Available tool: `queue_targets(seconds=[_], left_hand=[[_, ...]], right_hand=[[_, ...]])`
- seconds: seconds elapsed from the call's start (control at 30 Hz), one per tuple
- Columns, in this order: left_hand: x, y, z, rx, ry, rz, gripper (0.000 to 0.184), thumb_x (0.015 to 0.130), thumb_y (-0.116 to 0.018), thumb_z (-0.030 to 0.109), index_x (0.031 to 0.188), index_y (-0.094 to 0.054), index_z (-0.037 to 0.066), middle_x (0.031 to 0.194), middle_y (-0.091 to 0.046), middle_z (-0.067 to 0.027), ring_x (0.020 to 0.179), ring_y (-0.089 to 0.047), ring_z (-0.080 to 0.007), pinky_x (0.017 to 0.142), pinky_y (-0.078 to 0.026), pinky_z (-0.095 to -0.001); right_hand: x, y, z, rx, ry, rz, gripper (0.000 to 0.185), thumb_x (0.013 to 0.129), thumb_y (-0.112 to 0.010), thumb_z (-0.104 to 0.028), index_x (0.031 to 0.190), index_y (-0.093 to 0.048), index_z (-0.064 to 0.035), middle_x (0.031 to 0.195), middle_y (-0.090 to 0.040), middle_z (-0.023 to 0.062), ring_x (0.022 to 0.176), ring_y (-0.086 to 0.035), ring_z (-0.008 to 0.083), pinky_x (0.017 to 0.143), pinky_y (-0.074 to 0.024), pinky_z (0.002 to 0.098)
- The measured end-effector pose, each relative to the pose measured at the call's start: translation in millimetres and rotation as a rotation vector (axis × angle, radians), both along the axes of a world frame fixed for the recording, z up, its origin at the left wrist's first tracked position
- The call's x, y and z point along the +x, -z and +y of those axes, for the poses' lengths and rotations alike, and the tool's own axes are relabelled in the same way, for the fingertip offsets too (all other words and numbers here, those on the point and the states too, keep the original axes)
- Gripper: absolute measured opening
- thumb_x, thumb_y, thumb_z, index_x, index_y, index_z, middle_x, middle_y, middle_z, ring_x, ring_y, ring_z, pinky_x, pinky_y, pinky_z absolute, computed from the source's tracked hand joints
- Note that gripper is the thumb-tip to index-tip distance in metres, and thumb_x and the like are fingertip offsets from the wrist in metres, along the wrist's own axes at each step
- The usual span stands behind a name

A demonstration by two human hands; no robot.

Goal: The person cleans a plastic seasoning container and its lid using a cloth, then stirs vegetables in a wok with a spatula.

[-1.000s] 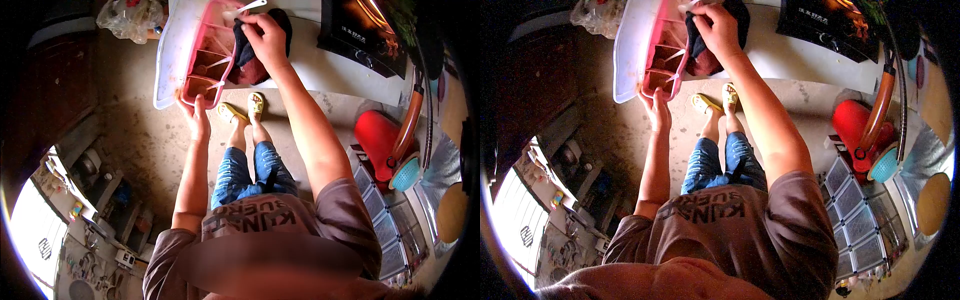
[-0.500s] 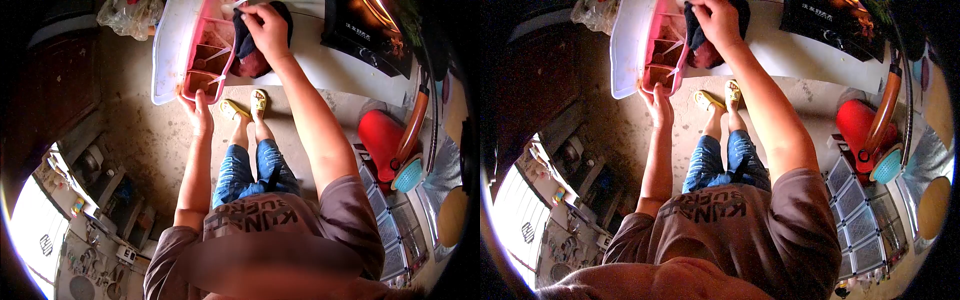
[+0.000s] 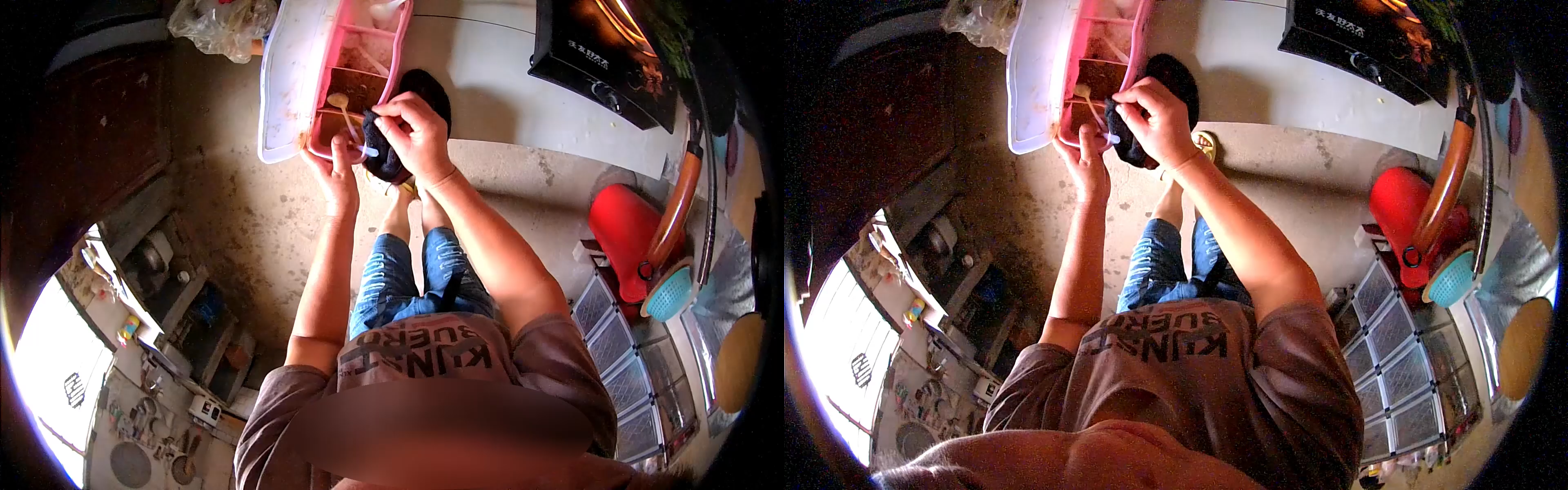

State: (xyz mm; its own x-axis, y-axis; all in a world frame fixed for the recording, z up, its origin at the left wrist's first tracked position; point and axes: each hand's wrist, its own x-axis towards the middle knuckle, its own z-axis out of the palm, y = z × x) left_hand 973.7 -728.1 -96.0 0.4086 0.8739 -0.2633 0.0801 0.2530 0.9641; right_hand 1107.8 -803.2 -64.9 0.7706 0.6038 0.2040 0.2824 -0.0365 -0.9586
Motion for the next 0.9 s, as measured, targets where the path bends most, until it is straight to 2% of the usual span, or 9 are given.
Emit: queue_targets(seconds=[0.23, 0.37, 0.53, 0.6, 0.63, 0.7, 0.77, 0.83, 0.9], left_hand=[[1.0, -3.3, -1.2, 0.027, 0.008, 0.017, 0.051, 0.096, -0.053, 0.017, 0.138, -0.024, 0.012, 0.132, -0.043, -0.0121, 0.113, -0.053, -0.0237, 0.09, -0.051, -0.0389], [0.1, 3.7, -0.7, 0.07, 0.001, 0.087, 0.047, 0.097, -0.053, 0.018, 0.135, -0.026, 0.012, 0.132, -0.042, -0.012, 0.113, -0.053, -0.0233, 0.089, -0.052, -0.038], [9.3, -13.1, -5.7, 0.002, -0.006, -0.025, 0.047, 0.096, -0.053, 0.018, 0.135, -0.026, 0.012, 0.13, -0.044, -0.012, 0.112, -0.053, -0.0234, 0.088, -0.053, -0.0382], [11.8, -25.7, -5.9, -0.064, -0.007, -0.039, 0.049, 0.097, -0.053, 0.018, 0.137, -0.027, 0.006, 0.121, -0.052, -0.0123, 0.1, -0.059, -0.0204, 0.087, -0.05, -0.0336], [9.8, -23.6, -4.5, -0.061, -0.011, -0.035, 0.049, 0.097, -0.053, 0.018, 0.137, -0.027, 0.006, 0.121, -0.052, -0.0123, 0.1, -0.059, -0.0204, 0.087, -0.05, -0.0336], [5.2, -14.8, -2.7, -0.072, 0.034, -0.04, 0.052, 0.097, -0.053, 0.018, 0.138, -0.023, 0.013, 0.134, -0.041, -0.0122, 0.116, -0.052, -0.0246, 0.09, -0.052, -0.0399], [3.1, -6.2, -3.0, -0.047, 0.02, -0.034, 0.053, 0.097, -0.053, 0.019, 0.139, -0.022, 0.013, 0.136, -0.039, -0.012, 0.117, -0.05, -0.025, 0.091, -0.051, -0.0402], [2.8, 1.1, -2.4, 0.06, 0.017, 0.016, 0.054, 0.097, -0.053, 0.02, 0.14, -0.021, 0.013, 0.137, -0.038, -0.0119, 0.118, -0.049, -0.0253, 0.092, -0.05, -0.0403], [6.0, -0.3, -5.3, 0.046, -0.009, -0.017, 0.054, 0.097, -0.054, 0.019, 0.14, -0.022, 0.013, 0.135, -0.04, -0.0118, 0.117, -0.05, -0.0246, 0.092, -0.05, -0.0392]], right_hand=[[57.1, 10.5, 24.9, 0.001, 0.138, -0.099, 0.009, 0.077, -0.071, -0.006, 0.084, -0.067, -0.006, 0.078, -0.065, 0.0093, 0.072, -0.064, 0.0237, 0.065, -0.0497, 0.0303], [49.3, 6.1, 21.0, 0.019, 0.106, -0.101, 0.008, 0.077, -0.071, -0.005, 0.085, -0.067, -0.0063, 0.079, -0.065, 0.0089, 0.073, -0.065, 0.024, 0.066, -0.0503, 0.031], [7.8, 0.3, 0.7, 0.003, -0.041, -0.115, 0.013, 0.076, -0.071, -0.002, 0.087, -0.066, -0.0053, 0.08, -0.063, 0.0079, 0.074, -0.064, 0.0228, 0.067, -0.0519, 0.0306], [8.2, 2.2, 0.1, 0.009, -0.043, -0.085, 0.013, 0.076, -0.071, -0.002, 0.087, -0.066, -0.0056, 0.08, -0.063, 0.0078, 0.074, -0.064, 0.0225, 0.066, -0.0517, 0.0308], [12.8, 2.5, 2.1, 0.026, -0.042, -0.083, 0.012, 0.076, -0.071, -0.002, 0.087, -0.066, -0.0055, 0.08, -0.063, 0.0079, 0.074, -0.064, 0.0227, 0.066, -0.0516, 0.031], [32.2, 8.9, 11.9, 0.019, 0.047, -0.11, 0.01, 0.076, -0.071, -0.004, 0.085, -0.067, -0.0065, 0.078, -0.064, 0.0074, 0.07, -0.063, 0.0231, 0.063, -0.0501, 0.0313], [50.3, 13.3, 22.1, -0.015, 0.122, -0.085, 0.01, 0.077, -0.071, -0.004, 0.086, -0.067, -0.0077, 0.078, -0.063, 0.0066, 0.069, -0.063, 0.0227, 0.062, -0.0496, 0.0316], [47.9, 8.5, 19.2, -0.042, 0.113, -0.15, 0.011, 0.077, -0.07, -0.005, 0.087, -0.067, -0.0089, 0.078, -0.062, 0.0065, 0.069, -0.062, 0.0227, 0.062, -0.0494, 0.0316], [39.9, 3.5, 13.7, -0.048, 0.036, -0.223, 0.012, 0.078, -0.071, -0.006, 0.088, -0.067, -0.0096, 0.077, -0.06, 0.0067, 0.067, -0.062, 0.0228, 0.062, -0.0498, 0.0308]])
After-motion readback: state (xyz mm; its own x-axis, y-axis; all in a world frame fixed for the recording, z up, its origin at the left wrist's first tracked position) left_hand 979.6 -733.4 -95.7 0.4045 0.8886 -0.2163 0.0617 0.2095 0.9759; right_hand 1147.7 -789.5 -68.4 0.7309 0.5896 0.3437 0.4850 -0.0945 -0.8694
